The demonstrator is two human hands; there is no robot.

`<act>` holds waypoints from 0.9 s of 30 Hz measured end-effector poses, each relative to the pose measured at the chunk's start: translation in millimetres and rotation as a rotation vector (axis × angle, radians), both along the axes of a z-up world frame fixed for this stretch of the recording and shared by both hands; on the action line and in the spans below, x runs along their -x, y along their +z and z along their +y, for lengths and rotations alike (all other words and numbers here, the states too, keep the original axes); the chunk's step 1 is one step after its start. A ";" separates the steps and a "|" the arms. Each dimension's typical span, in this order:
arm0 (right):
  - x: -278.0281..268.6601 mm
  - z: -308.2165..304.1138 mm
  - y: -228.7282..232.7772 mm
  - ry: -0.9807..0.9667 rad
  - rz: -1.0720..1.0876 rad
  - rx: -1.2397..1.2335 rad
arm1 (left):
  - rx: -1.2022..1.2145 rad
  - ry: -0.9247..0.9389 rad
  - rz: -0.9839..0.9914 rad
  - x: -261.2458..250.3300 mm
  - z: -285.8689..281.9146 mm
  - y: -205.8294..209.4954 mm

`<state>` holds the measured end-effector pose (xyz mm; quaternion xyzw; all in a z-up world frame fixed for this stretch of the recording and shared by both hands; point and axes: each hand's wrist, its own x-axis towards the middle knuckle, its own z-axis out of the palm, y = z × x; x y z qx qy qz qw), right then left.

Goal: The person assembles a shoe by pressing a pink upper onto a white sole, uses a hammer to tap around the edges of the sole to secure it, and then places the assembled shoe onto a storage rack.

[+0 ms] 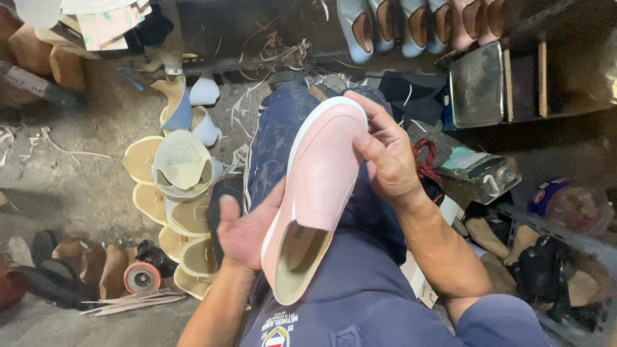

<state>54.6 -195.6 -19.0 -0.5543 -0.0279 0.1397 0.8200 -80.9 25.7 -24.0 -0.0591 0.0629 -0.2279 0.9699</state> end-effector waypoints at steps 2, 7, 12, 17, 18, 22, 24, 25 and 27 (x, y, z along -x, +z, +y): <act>4.0 6.0 12.4 0.032 -0.038 0.050 | -0.015 -0.060 -0.028 4.8 -16.7 13.4; 8.8 7.1 24.8 0.094 -0.116 0.163 | -0.068 -0.126 -0.143 7.8 -27.9 15.3; 16.0 4.3 30.5 0.048 -0.202 0.158 | -0.092 -0.108 -0.188 20.9 -32.2 3.7; 20.0 -2.8 17.2 0.141 -0.108 -0.062 | -0.113 -0.137 -0.228 11.5 -32.1 11.2; 21.7 -3.2 12.6 0.183 -0.017 -0.213 | -0.100 -0.150 -0.222 11.9 -31.3 12.8; 20.7 -4.1 6.7 0.203 0.021 -0.280 | -0.039 -0.231 -0.238 -3.3 -22.4 -4.4; 23.3 -10.7 -7.9 0.204 0.043 -0.256 | -0.011 -0.296 -0.167 -10.8 -20.2 -3.4; 24.0 -8.5 -4.8 0.201 0.044 -0.257 | -0.011 -0.299 -0.165 -10.5 -19.8 -2.7; 25.8 -5.3 1.8 0.189 0.068 -0.241 | -0.067 -0.252 -0.161 -9.3 -20.2 -1.5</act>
